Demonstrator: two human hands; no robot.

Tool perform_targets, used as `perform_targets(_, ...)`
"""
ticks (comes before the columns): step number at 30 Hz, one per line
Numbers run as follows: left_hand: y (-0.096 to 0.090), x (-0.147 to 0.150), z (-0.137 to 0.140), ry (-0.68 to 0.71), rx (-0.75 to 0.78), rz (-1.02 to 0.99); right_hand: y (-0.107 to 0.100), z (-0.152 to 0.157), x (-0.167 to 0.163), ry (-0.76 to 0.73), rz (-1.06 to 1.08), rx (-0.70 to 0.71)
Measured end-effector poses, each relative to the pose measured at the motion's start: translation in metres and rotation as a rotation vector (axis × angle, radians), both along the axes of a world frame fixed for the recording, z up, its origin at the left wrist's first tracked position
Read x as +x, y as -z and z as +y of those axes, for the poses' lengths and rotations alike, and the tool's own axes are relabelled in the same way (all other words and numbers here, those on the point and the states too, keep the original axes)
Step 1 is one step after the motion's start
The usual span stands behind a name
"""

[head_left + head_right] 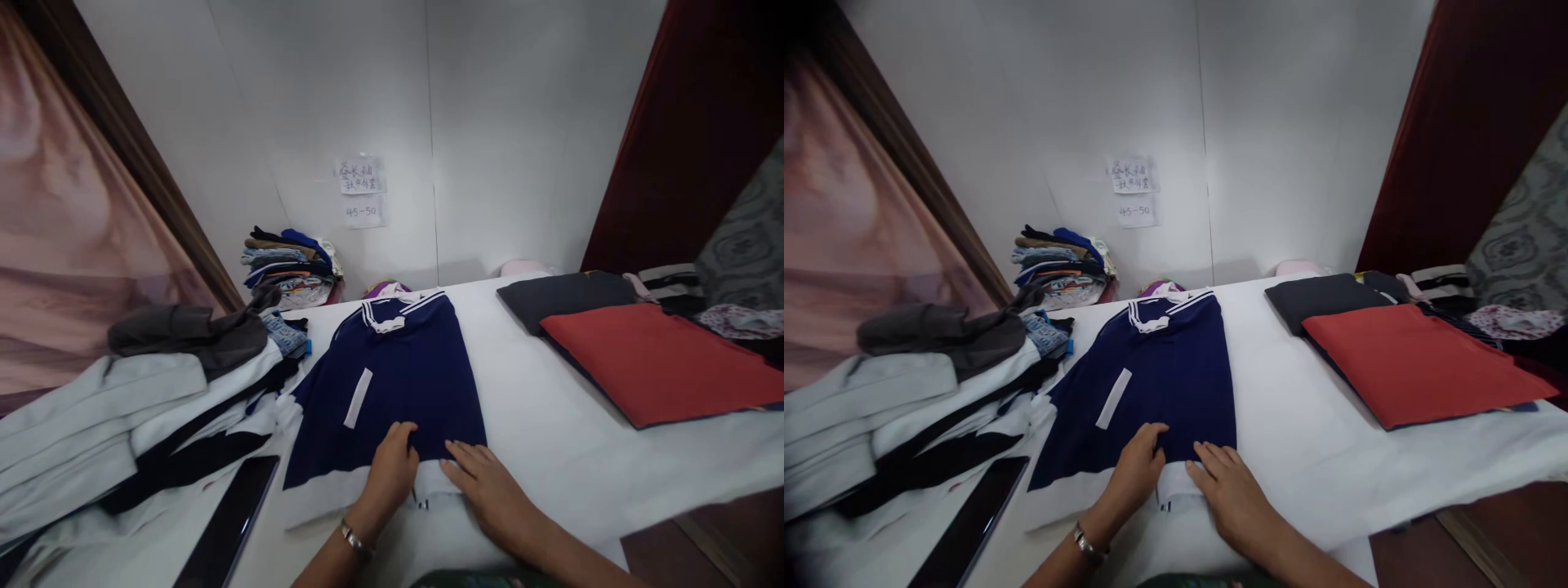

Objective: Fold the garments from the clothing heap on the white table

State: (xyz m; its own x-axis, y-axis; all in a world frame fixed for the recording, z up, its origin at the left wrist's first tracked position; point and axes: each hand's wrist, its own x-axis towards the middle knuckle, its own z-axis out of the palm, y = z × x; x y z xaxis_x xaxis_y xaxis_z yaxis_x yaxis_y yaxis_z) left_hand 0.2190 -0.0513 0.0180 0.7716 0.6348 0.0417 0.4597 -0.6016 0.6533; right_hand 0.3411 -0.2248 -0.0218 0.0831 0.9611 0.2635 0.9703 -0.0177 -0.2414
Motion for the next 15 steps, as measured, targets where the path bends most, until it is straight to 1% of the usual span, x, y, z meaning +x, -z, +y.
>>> perform_targets(2, -0.002, -0.001, -0.001, 0.025, 0.042, 0.011, -0.006, 0.0, 0.0, 0.001, 0.005, -0.003)
perform_targets(4, -0.006, -0.001, -0.002, 0.035, 0.083, -0.041, -0.012, -0.001, 0.0, -0.01, 0.001, 0.004)
perform_targets(6, -0.007, 0.0, -0.001, 0.035, 0.112, -0.055, -0.014, -0.001, 0.0, -0.037, -0.015, -0.015)
perform_targets(7, -0.006, 0.001, -0.001, 0.035, 0.118, -0.026, -0.013, 0.0, 0.0, -0.05, -0.023, -0.03)
perform_targets(9, -0.002, 0.002, 0.0, 0.05, 0.115, 0.064, -0.009, 0.002, -0.002, -0.047, -0.038, -0.043)
perform_targets(11, 0.003, 0.003, 0.001, 0.075, 0.095, 0.121, -0.005, 0.007, -0.003, -0.005, -0.048, -0.017)
perform_targets(13, 0.006, 0.003, 0.001, 0.09, 0.065, 0.111, -0.006, 0.013, -0.005, 0.037, -0.053, 0.0)
perform_targets(15, 0.006, 0.002, 0.002, 0.084, 0.029, 0.06, -0.011, 0.02, -0.005, 0.05, -0.051, -0.024)
